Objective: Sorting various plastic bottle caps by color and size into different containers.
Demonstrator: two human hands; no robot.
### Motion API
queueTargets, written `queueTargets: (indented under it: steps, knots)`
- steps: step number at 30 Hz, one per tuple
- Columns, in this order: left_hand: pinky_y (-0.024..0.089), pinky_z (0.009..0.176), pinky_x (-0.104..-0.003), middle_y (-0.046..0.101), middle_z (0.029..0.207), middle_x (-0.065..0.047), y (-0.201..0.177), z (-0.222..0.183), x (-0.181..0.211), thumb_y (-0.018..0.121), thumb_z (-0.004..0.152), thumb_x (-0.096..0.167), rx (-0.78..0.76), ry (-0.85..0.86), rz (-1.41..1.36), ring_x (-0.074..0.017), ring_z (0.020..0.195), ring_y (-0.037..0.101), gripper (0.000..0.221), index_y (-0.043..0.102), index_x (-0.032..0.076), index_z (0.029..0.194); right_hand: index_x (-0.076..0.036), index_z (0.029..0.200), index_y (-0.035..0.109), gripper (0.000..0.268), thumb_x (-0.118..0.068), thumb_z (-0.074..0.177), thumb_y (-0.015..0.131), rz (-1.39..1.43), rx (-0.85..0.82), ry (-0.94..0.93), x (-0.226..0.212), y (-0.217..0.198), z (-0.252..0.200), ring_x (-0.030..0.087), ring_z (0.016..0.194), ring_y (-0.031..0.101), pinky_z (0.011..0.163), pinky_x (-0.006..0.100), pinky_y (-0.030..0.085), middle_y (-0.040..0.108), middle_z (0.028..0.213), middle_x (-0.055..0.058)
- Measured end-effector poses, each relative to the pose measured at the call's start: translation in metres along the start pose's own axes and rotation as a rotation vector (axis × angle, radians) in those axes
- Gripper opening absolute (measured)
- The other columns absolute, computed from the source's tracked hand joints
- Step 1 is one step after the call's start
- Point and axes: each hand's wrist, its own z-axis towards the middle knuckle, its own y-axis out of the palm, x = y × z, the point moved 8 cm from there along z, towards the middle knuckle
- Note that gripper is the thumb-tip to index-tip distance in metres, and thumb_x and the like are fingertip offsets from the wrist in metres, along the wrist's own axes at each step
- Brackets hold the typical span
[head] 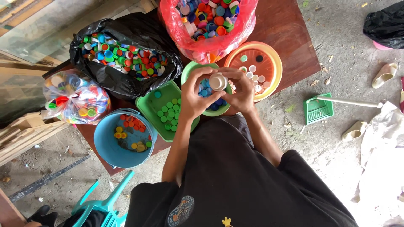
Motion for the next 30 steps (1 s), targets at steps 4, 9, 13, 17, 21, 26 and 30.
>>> queueTargets:
  steps: [4, 9, 13, 17, 21, 26, 30]
  knots:
    - [0.055, 0.109, -0.034, 0.064, 0.131, -0.012, 0.001, 0.000, 0.020, 0.089, 0.080, -0.007, 0.008, 0.071, 0.102, -0.0203, 0.121, 0.066, 0.063, 0.056, 0.000, 0.133, 0.005, 0.132, 0.053, 0.056, 0.002, 0.086, 0.086, -0.026, 0.016, -0.064, -0.006, 0.000, 0.001, 0.030, 0.134, 0.063, 0.116, 0.042, 0.055, 0.062, 0.140, 0.022]
    - [0.057, 0.107, -0.034, 0.065, 0.129, -0.011, 0.002, 0.004, 0.031, 0.090, 0.082, -0.004, -0.015, 0.163, 0.171, -0.0209, 0.121, 0.067, 0.058, 0.059, 0.003, 0.130, 0.006, 0.135, 0.057, 0.059, 0.000, 0.084, 0.087, -0.029, 0.038, -0.004, -0.002, -0.002, 0.002, 0.027, 0.131, 0.064, 0.114, 0.041, 0.055, 0.064, 0.138, 0.021]
    - [0.056, 0.109, -0.036, 0.067, 0.129, -0.010, 0.005, 0.008, 0.048, 0.090, 0.082, -0.003, -0.027, 0.230, 0.283, -0.0247, 0.123, 0.067, 0.056, 0.060, 0.005, 0.128, 0.006, 0.133, 0.060, 0.059, 0.000, 0.082, 0.089, -0.127, 0.076, 0.019, -0.002, -0.003, 0.000, 0.025, 0.125, 0.066, 0.109, 0.038, 0.056, 0.066, 0.133, 0.019]
    - [0.056, 0.106, -0.036, 0.066, 0.129, -0.010, 0.007, 0.011, 0.045, 0.091, 0.081, 0.002, -0.019, 0.221, 0.382, -0.0267, 0.122, 0.067, 0.058, 0.059, 0.006, 0.129, 0.004, 0.133, 0.060, 0.058, 0.002, 0.082, 0.086, -0.109, 0.061, 0.022, -0.002, -0.004, 0.002, 0.025, 0.126, 0.064, 0.110, 0.038, 0.056, 0.063, 0.133, 0.016]
    - [0.052, 0.105, -0.039, 0.064, 0.128, -0.013, 0.005, 0.013, 0.030, 0.086, 0.081, 0.004, -0.087, 0.190, 0.532, -0.0302, 0.120, 0.064, 0.055, 0.059, 0.004, 0.129, -0.005, 0.128, 0.067, 0.057, 0.003, 0.075, 0.087, -0.583, 0.013, -0.011, -0.003, -0.002, 0.002, 0.027, 0.119, 0.068, 0.099, 0.038, 0.057, 0.068, 0.126, 0.014]
    - [0.057, 0.095, -0.033, 0.064, 0.122, -0.011, -0.006, 0.003, -0.003, 0.085, 0.082, 0.010, -0.076, -0.006, 0.384, -0.0246, 0.112, 0.068, 0.051, 0.060, 0.005, 0.127, -0.004, 0.133, 0.065, 0.063, 0.002, 0.073, 0.083, -0.594, -0.097, 0.067, -0.005, 0.002, 0.005, 0.027, 0.114, 0.070, 0.095, 0.038, 0.058, 0.069, 0.126, 0.012]
    - [0.057, 0.100, -0.033, 0.062, 0.122, -0.010, -0.011, -0.007, -0.013, 0.082, 0.086, 0.010, -0.049, 0.017, 0.338, -0.0232, 0.114, 0.067, 0.047, 0.061, 0.005, 0.127, -0.004, 0.126, 0.066, 0.053, -0.003, 0.077, 0.088, -0.471, -0.083, 0.131, 0.032, -0.007, -0.010, 0.018, 0.103, 0.070, 0.091, 0.033, 0.058, 0.071, 0.118, 0.008]
